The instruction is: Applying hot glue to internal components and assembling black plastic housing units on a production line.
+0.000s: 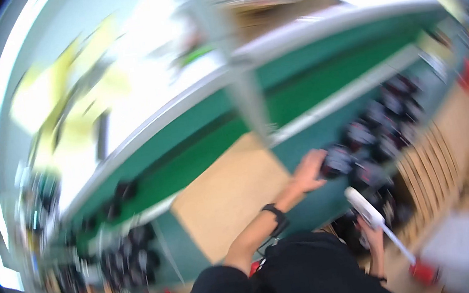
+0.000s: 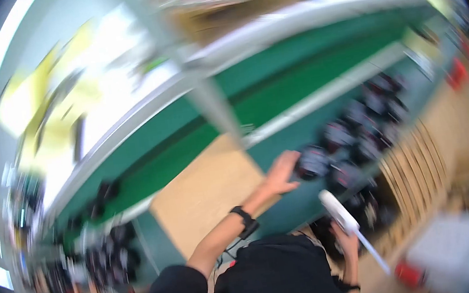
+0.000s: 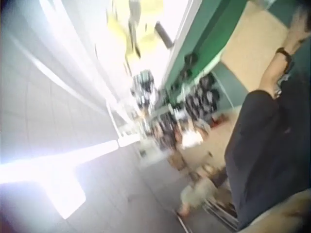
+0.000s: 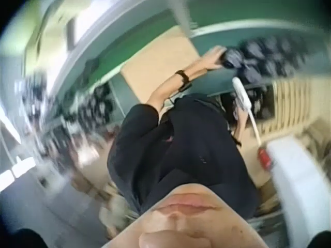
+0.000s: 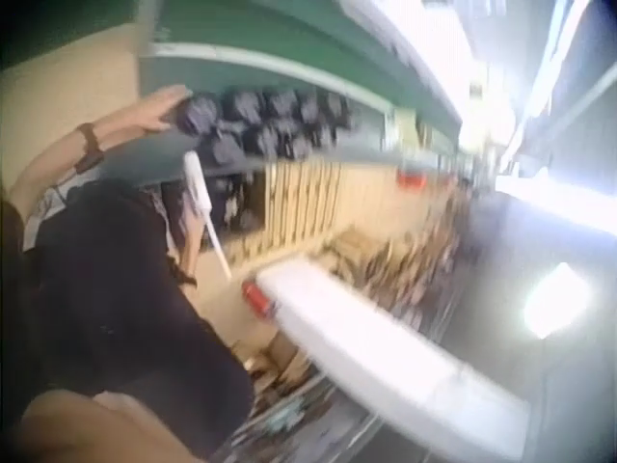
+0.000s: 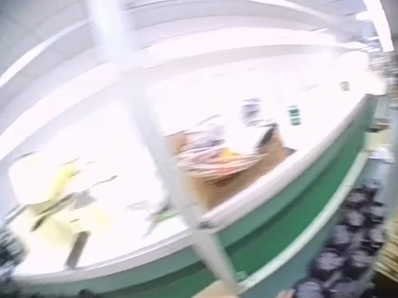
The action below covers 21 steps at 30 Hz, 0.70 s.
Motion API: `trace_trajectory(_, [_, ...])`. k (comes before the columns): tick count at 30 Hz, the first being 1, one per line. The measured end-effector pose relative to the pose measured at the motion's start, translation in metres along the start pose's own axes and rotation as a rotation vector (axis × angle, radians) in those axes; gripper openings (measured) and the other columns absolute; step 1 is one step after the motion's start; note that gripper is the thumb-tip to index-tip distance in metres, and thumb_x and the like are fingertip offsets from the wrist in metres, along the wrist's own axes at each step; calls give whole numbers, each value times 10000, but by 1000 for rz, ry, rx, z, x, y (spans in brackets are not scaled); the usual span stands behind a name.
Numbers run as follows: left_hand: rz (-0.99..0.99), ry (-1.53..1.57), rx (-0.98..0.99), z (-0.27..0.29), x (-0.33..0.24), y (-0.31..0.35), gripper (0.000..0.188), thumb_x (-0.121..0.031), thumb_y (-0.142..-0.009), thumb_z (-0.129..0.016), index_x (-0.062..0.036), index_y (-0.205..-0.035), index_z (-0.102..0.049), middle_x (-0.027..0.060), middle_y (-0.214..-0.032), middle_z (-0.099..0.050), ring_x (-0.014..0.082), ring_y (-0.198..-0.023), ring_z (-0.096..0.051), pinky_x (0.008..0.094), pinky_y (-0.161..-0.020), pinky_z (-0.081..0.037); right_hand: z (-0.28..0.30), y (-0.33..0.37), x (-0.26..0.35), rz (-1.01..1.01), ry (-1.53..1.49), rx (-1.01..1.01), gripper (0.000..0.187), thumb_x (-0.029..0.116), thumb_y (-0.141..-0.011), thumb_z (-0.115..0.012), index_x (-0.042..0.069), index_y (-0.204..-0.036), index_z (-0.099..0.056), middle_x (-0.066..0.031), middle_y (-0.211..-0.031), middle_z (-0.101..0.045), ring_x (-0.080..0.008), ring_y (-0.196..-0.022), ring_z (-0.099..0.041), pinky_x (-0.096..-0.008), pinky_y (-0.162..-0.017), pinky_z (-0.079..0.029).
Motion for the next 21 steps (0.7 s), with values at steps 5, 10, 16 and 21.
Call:
trace_trajectory(5, [553,-297,-133,90,78,156,815,-152,-714,-771,-22,-1425,-394,237,-1392,-447,432,-1324,-412,475,-1114,-398,-33,-42,13,18,221,307,298,110,-913,-714,14,-1185,-638,-73,-981,-710,-119,-667,-620,-262,-601,-487])
trace_trajectory(10, [1305,-404,-274,140,64,432,922,-226,-680,-808,-89,-1471,-355,247,-1428,-419,448,-1357,-389,490,-1114,-405,-138,-73,40,10,406,713,289,122,-904,-708,5,-1159,-636,-63,-932,-699,-110,-631,-616,-261,-557,-467])
trace_trajectory(16, [1528,-447,51,91,-2,573,1245,-444,-613,-898,-174,-1587,-171,263,-1607,-177,495,-1413,-312,547,-1064,-442,-259,-53,47,204,787,905,344,144,-872,-718,-41,-1146,-623,-63,-865,-662,-124,-548,-595,-259,-465,-467])
trace_trajectory(21, [1500,-508,-30,76,6,578,1292,-494,-598,-904,-187,-1598,-147,287,-1611,-142,571,-1388,-282,595,-1013,-464,-311,-45,-7,342,969,824,380,149,-841,-724,-44,-1156,-634,-165,-922,-699,-273,-761,-692,-387,-677,-548])
Point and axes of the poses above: each hand's wrist, its own y-axis away from the middle knuckle, its own z-axis out of the back of the hand, x = y × z, the point moved 6 cm from there along -y, towards the middle knuckle
